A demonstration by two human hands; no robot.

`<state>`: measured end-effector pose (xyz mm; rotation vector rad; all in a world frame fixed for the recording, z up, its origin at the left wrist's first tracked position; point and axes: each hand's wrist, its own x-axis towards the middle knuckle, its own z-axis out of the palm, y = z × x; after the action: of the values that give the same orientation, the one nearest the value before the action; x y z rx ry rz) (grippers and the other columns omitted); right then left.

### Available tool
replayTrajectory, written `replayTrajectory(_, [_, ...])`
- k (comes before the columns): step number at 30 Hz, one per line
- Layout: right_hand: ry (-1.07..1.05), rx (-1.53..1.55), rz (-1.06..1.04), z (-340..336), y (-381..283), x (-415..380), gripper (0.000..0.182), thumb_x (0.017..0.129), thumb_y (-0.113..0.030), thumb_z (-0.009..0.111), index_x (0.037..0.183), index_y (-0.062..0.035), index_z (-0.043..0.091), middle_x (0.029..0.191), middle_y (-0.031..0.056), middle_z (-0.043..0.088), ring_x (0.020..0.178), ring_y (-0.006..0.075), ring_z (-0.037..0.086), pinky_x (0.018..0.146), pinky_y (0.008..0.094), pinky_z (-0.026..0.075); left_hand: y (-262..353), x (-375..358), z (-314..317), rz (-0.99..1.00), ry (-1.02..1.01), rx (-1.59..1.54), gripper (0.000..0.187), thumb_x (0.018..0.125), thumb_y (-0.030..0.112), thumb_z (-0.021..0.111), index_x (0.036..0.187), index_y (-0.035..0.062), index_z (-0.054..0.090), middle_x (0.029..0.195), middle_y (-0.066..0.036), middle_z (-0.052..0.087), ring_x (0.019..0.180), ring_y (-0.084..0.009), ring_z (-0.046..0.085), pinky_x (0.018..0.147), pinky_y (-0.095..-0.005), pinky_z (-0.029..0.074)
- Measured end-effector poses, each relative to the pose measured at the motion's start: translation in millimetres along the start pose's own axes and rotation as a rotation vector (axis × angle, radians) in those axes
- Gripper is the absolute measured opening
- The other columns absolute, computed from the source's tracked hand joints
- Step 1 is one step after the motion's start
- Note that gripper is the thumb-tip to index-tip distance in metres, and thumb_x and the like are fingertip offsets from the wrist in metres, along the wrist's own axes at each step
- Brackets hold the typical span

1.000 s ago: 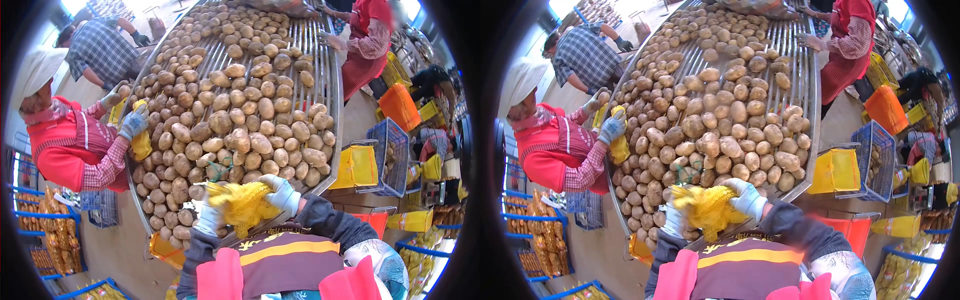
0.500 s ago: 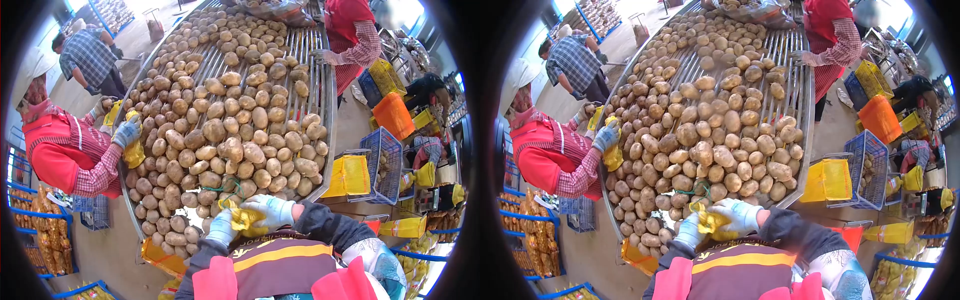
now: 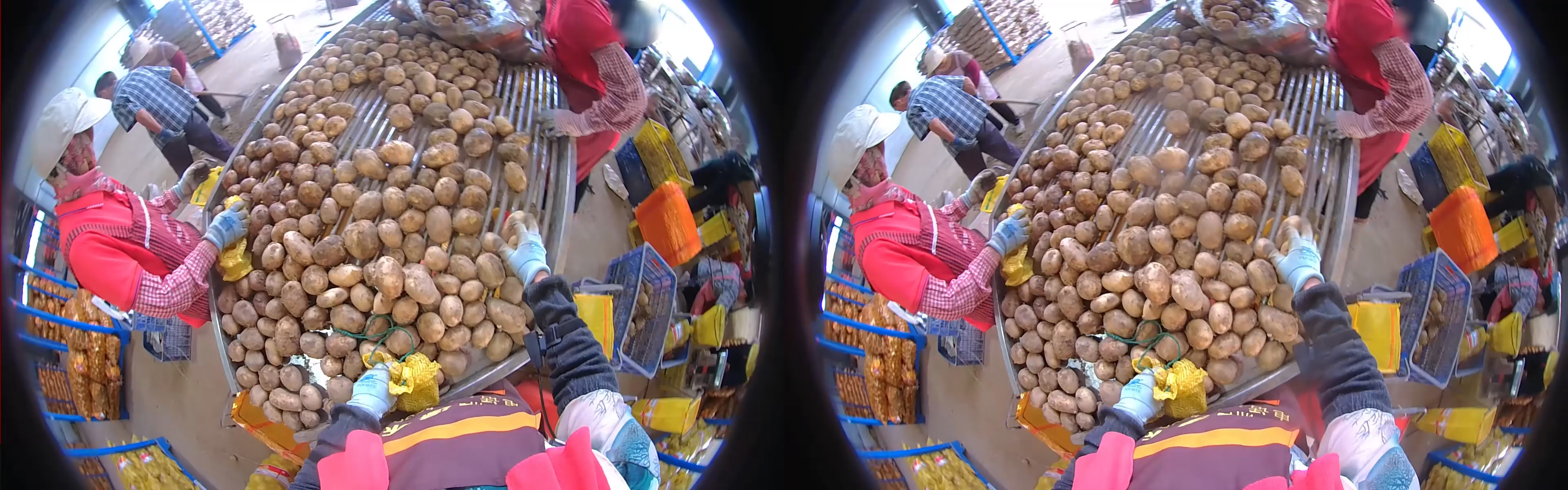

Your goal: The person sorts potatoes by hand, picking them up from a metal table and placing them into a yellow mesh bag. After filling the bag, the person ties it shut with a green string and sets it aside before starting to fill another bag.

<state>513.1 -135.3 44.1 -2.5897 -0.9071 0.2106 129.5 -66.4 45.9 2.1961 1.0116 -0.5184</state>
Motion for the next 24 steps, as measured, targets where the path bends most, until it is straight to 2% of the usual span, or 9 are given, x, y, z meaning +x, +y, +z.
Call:
replayTrajectory(2, [-0.015,-0.003,-0.244,1.1,-21.8,11.9,0.059,0.074,-0.038,0.068,0.124,-0.0113,0.053,0.136,0.0146,0.043,0.123,0.0360,0.041,0.103,0.0469,0.033,0.1,1.6,0.9,-0.040,0.006,0.009,0.036,0.077,0.025,0.065,0.106,0.0067,0.056,0.100,-0.021,0.063,0.094,-0.0357,0.062,0.081,-0.0432,0.049])
replayTrajectory(3, [-0.040,-0.091,-0.292,3.5,-35.4,18.2,0.057,0.074,-0.038,0.068,0.122,-0.0120,0.055,0.132,0.0134,0.047,0.122,0.0333,0.043,0.101,0.0458,0.033,-0.5,3.3,2.8,-0.045,-0.003,0.000,0.040,0.073,0.019,0.067,0.108,0.0053,0.056,0.100,-0.021,0.063,0.095,-0.0358,0.061,0.081,-0.0430,0.050])
replayTrajectory(7, [-0.009,-0.194,-0.545,15.3,-92.7,40.0,0.060,0.075,-0.038,0.067,0.127,-0.0121,0.050,0.126,0.0117,0.050,0.117,0.0301,0.047,0.098,0.0460,0.036,-7.9,9.4,17.6,-0.060,0.032,-0.022,0.028,0.078,0.021,0.061,0.102,0.0058,0.062,0.098,-0.021,0.064,0.093,-0.0355,0.062,0.080,-0.0430,0.050])
replayTrajectory(9, [-0.336,-0.385,-0.437,18.6,-125.1,52.0,0.060,0.076,-0.035,0.066,0.128,-0.0110,0.048,0.122,0.0118,0.052,0.114,0.0295,0.051,0.094,0.0463,0.039,-8.1,9.2,21.5,-0.079,0.038,-0.048,0.029,0.078,0.022,0.061,0.102,0.0061,0.062,0.097,-0.021,0.064,0.092,-0.0356,0.062,0.079,-0.0431,0.050])
replayTrajectory(10, [-0.360,-0.464,-0.430,29.8,-133.7,57.7,0.060,0.077,-0.034,0.066,0.127,-0.0076,0.047,0.120,0.0141,0.052,0.111,0.0291,0.054,0.089,0.0456,0.043,-9.2,8.9,24.0,-0.082,0.045,-0.067,0.029,0.078,0.023,0.061,0.102,0.0064,0.062,0.097,-0.021,0.064,0.092,-0.0355,0.062,0.079,-0.0431,0.050])
replayTrajectory(13, [-0.479,-0.547,-0.356,35.7,-161.2,66.5,0.061,0.073,-0.032,0.071,0.121,-0.0027,0.048,0.119,0.0197,0.052,0.108,0.0308,0.055,0.087,0.0436,0.046,-1.0,0.6,15.5,-0.099,0.054,-0.103,0.034,0.081,0.023,0.058,0.111,0.0071,0.058,0.106,-0.021,0.061,0.100,-0.0357,0.059,0.084,-0.0414,0.048])
replayTrajectory(16, [-0.375,-0.579,-0.387,56.4,-152.6,63.7,0.064,0.072,-0.031,0.073,0.121,-0.0019,0.047,0.120,0.0203,0.050,0.108,0.0314,0.054,0.089,0.0432,0.045,-3.4,2.1,16.6,-0.104,0.030,-0.160,0.036,0.081,0.023,0.058,0.113,0.0067,0.056,0.108,-0.021,0.060,0.102,-0.0362,0.058,0.086,-0.0410,0.047])
replayTrajectory(20, [-0.383,-0.383,-0.413,47.2,-142.4,62.2,0.067,0.067,-0.031,0.075,0.118,-0.0022,0.043,0.119,0.0225,0.047,0.110,0.0370,0.051,0.093,0.0438,0.042,-13.0,8.7,27.2,-0.071,0.046,-0.127,0.037,0.080,0.023,0.059,0.113,0.0054,0.055,0.106,-0.021,0.061,0.101,-0.0361,0.058,0.086,-0.0412,0.047])
replayTrajectory(24, [-0.417,-0.322,-0.372,32.1,-144.0,63.0,0.070,0.064,-0.031,0.076,0.121,-0.0051,0.045,0.121,0.0192,0.048,0.113,0.0357,0.050,0.095,0.0431,0.041,-7.5,6.5,13.9,-0.026,0.012,-0.101,0.039,0.080,0.022,0.059,0.114,0.0042,0.054,0.106,-0.021,0.061,0.101,-0.0357,0.059,0.086,-0.0414,0.047])
